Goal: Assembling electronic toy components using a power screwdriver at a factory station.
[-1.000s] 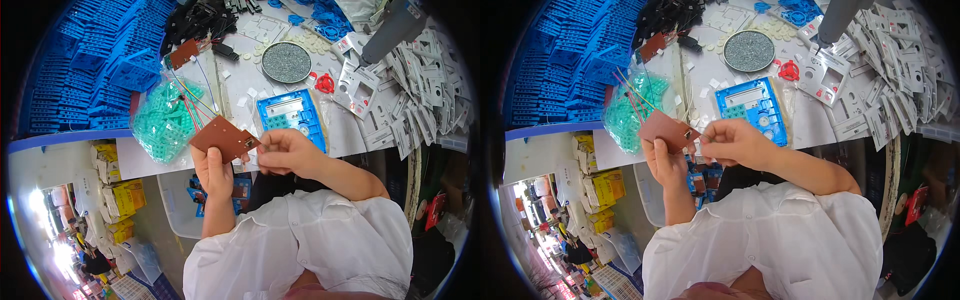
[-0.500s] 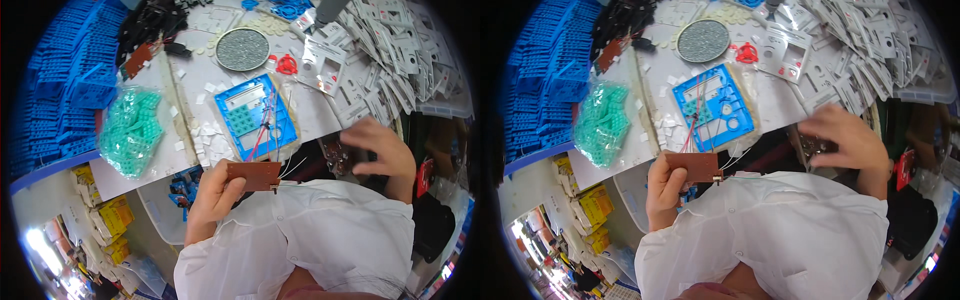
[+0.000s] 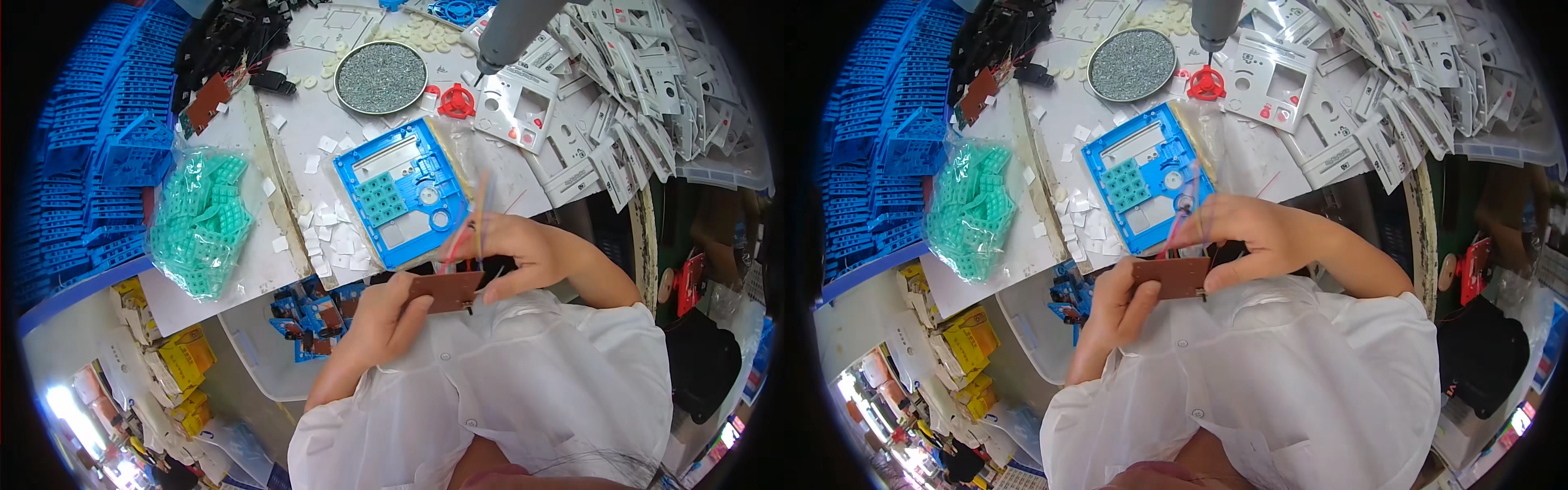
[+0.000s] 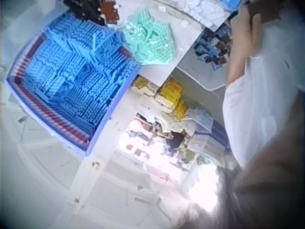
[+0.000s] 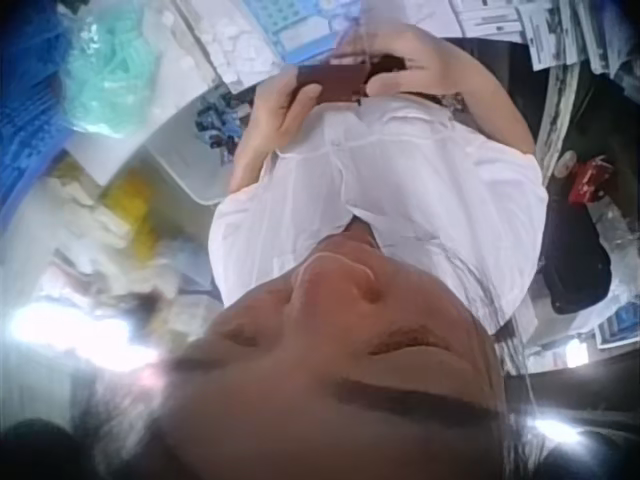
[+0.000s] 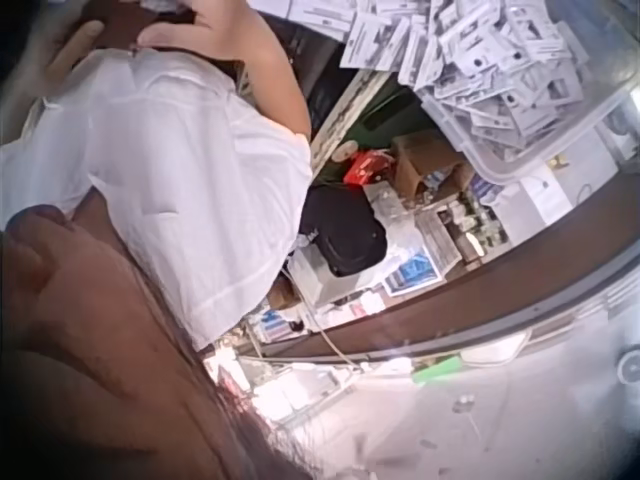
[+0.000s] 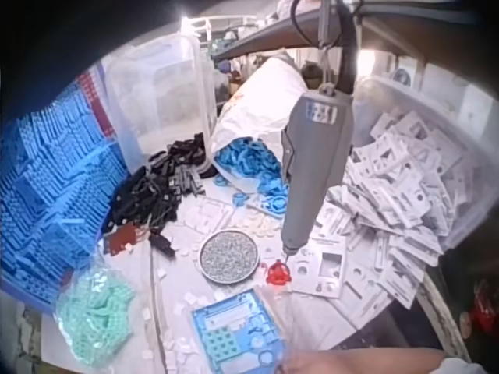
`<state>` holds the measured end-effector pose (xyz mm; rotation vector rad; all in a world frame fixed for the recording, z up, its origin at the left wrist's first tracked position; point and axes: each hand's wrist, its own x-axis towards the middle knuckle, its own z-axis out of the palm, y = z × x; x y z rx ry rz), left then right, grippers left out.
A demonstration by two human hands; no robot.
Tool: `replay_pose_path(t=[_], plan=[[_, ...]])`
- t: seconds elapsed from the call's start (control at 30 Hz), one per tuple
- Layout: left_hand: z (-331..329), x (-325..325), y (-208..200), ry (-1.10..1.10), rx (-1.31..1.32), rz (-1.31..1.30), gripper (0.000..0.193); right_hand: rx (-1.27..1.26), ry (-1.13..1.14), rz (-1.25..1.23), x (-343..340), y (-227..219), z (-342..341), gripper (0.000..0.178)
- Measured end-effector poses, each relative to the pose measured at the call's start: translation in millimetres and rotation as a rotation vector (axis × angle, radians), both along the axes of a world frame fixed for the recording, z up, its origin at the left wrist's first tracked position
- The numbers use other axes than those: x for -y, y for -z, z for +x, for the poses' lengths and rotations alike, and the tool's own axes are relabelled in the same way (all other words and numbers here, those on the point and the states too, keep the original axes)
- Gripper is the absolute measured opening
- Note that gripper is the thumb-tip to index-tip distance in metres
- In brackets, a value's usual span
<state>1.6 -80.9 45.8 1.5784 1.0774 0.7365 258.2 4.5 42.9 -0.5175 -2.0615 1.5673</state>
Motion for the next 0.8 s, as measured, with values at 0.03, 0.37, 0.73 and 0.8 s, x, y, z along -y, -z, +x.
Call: replay_pose_path(t=[0.03,0.37,0.73,0.8], plan=[[3.5,-1.5,0.8,0.018,0.01,0.056,0.015,0.017,0.012,-0.107,-0.2,-2.0,-3.5,0.024],[-1.5,31.5,35.8,-0.216,0.536,-0.406,0.052,0.215,0.24,-0.398,-33.3,-5.8,-30.9,0.016],[-10.0,16.9,30.9,-0.279,0.701,-0.596,0.075,0.452,0.153,0.002,-108.7,30.3,-75.2,0.022],[-11.5,16.1,32.7,-0.249,0.668,-0.569,0.076,0.477,0.164,0.143,-108.2,29.9,-80.5,0.022]])
